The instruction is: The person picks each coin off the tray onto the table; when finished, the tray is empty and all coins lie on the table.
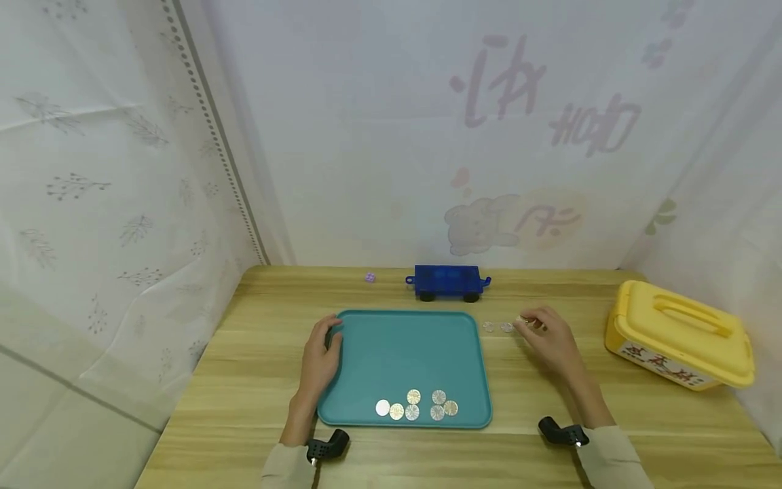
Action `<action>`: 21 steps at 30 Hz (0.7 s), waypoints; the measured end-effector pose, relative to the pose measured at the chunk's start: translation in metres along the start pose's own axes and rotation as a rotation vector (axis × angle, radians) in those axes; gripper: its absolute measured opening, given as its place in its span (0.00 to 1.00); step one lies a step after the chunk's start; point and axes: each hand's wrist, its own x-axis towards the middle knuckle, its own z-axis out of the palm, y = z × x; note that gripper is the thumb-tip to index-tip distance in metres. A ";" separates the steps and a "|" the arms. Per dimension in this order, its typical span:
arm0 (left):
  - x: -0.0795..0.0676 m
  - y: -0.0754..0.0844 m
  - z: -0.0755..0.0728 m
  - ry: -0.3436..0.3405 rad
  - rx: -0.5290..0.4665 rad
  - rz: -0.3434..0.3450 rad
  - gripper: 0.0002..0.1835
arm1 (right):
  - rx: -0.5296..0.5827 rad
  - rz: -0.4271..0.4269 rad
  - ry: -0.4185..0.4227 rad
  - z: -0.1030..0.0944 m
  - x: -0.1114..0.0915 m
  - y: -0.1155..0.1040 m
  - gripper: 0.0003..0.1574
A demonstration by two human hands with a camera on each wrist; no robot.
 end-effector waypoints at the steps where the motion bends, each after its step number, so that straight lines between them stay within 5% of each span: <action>1: 0.000 0.000 0.000 0.000 0.000 0.000 0.16 | 0.007 0.010 0.008 0.001 -0.003 0.006 0.12; 9: -0.003 -0.002 0.007 0.001 0.000 0.023 0.16 | -0.020 0.000 0.099 0.016 -0.023 0.041 0.14; 16: 0.000 -0.002 0.007 0.030 0.012 0.031 0.15 | -0.057 -0.108 0.129 0.022 -0.017 0.044 0.14; 21: 0.000 -0.002 0.005 0.034 0.021 0.046 0.15 | -0.050 -0.108 0.118 0.024 -0.015 0.042 0.14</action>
